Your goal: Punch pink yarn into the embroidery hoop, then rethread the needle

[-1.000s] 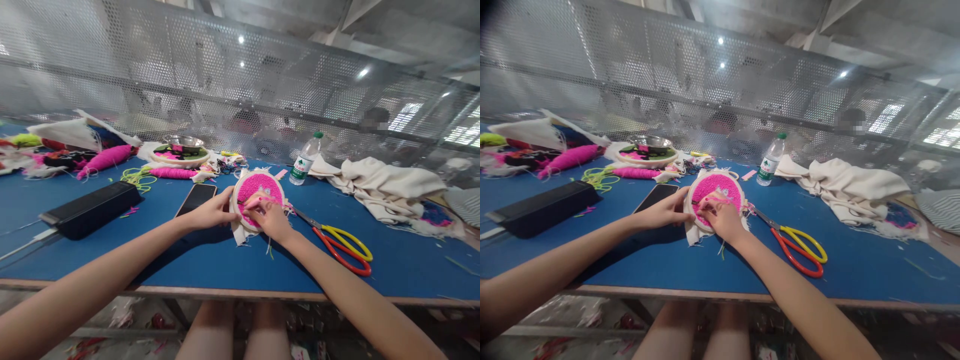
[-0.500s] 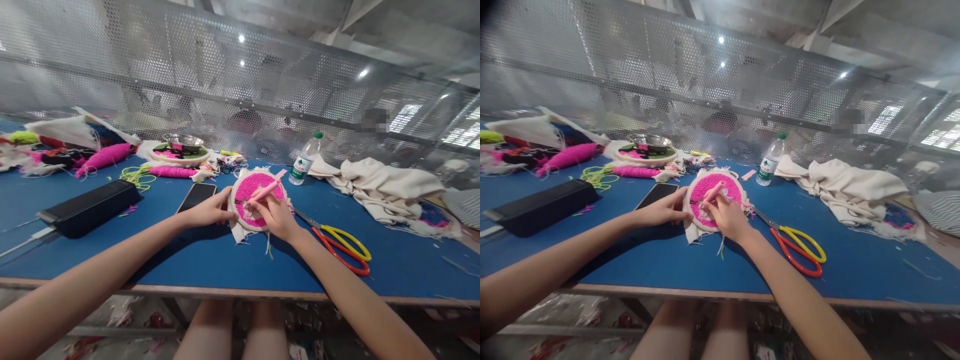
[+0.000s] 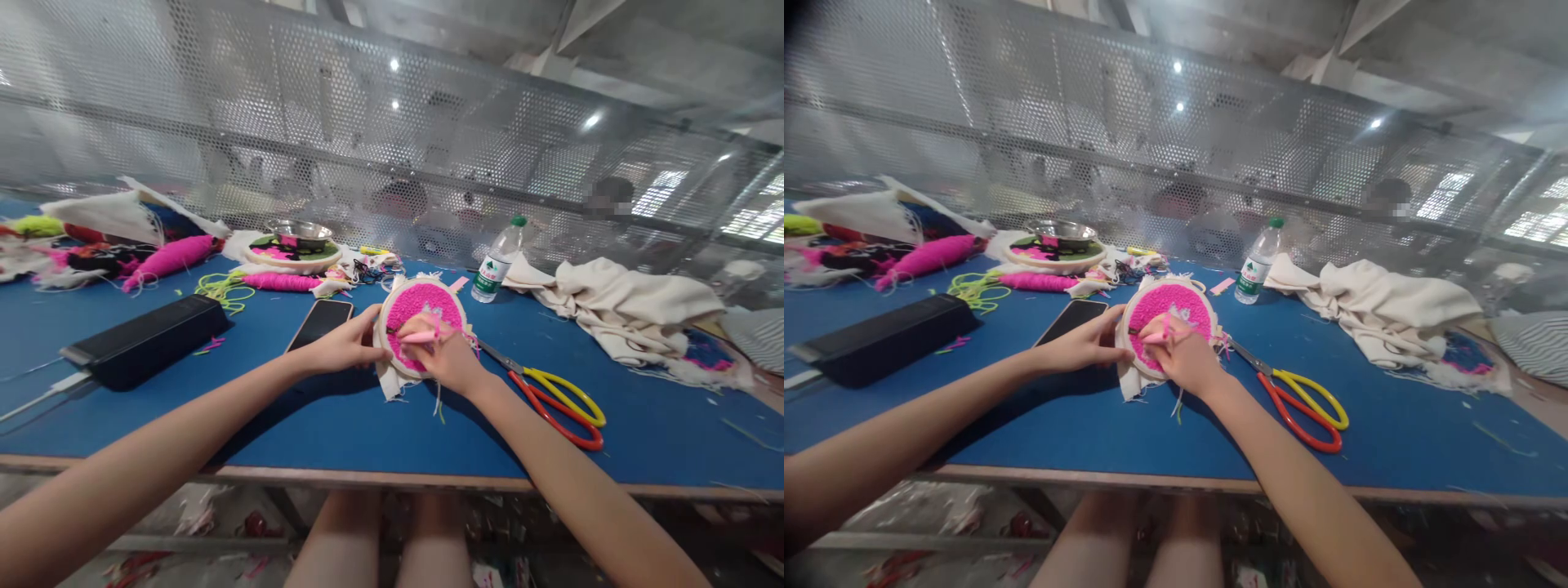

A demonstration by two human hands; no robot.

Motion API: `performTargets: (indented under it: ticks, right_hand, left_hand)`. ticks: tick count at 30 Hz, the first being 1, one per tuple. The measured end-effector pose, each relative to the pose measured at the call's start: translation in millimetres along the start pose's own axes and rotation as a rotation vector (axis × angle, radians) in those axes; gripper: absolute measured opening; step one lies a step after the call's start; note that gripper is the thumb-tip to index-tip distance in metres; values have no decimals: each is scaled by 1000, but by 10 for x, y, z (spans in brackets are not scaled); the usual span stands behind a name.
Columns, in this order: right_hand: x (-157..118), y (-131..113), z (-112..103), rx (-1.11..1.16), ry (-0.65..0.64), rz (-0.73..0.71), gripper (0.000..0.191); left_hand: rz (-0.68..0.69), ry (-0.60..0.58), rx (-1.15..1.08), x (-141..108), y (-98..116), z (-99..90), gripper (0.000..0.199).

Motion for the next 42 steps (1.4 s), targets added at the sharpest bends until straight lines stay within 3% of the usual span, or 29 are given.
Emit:
performTargets:
  ticks: [3,9,15,25,42]
  right_hand:
    - [2,-11,27,-21,-12,0,14]
    - [-36,-9,-44,111,163,166,13]
    - [-52,33,-28,224,215,204,11]
    - [-18,-7,-48,182,212,129,10]
    - [-23,-21,-27,241,239,134,12]
  left_hand:
    - [30,-8,-18,-17,50,17,56]
    - [-38,0,11,21,-24,-29,54]
    - [-41,1,44,36,-72,-46,55]
    - [-60,8,43,41,-78,-46,56]
    - [-49,2,55,32,-75,-46,52]
Point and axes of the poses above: each hand's wrist, its own x-axis towards the middle knuckle, its own z-axis out of the palm, y = z × x, the point moved 4 cm from there along x, towards the middle knuckle, and after that the axes turned 15 degrees about -z, right-handed, at the moved point
